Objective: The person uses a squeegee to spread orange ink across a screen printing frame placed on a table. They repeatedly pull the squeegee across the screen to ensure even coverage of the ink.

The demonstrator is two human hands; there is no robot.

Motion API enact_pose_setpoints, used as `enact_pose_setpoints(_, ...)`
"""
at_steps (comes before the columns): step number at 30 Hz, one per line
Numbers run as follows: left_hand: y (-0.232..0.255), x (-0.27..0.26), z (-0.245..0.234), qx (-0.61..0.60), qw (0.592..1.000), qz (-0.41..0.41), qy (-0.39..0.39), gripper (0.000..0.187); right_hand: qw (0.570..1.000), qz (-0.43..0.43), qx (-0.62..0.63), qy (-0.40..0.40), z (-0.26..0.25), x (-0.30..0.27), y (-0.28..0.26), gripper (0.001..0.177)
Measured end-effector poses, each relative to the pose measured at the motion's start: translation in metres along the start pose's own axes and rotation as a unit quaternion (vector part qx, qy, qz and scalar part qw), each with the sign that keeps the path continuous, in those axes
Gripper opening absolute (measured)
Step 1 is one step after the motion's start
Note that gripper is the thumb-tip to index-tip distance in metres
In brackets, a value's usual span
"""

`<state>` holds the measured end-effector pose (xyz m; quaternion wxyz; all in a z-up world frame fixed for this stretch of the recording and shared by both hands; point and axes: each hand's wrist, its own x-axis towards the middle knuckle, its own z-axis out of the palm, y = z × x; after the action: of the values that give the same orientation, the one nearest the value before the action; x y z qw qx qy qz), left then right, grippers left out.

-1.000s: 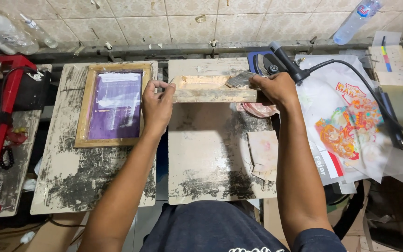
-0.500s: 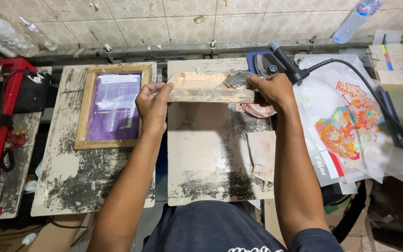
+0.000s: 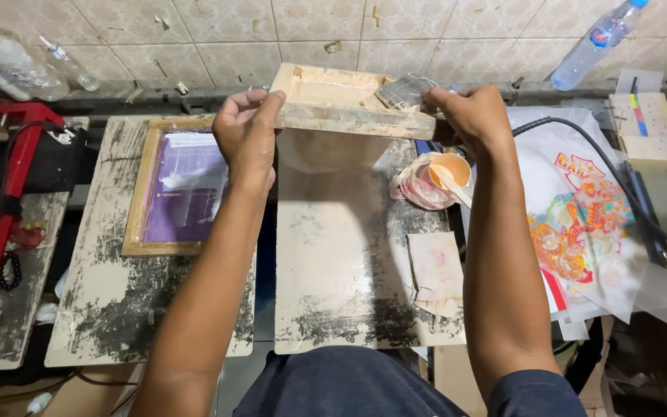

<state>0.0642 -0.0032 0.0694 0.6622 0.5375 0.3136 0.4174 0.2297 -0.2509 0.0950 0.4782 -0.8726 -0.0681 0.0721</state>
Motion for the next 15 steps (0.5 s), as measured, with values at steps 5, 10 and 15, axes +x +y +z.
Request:
enact_pose_setpoints(5,0.015,0.019,0.024,-0.014,1.000,0.002,0.000,0.031,1.000,-0.005,-0.004,0.016,-0.002,0.015,-0.031,0.036)
enact_pose_setpoints(10,0.021,0.041,0.044,-0.019,1.000,0.000,-0.007,0.031,1.000,-0.004,-0.010,0.025,-0.002,0.039,-0.041,0.034)
enact_pose_setpoints(15,0.007,0.060,0.052,-0.045,0.999,0.008,-0.022,0.033,0.999,-0.006,0.040,0.034,0.000,0.049,-0.041,0.035)
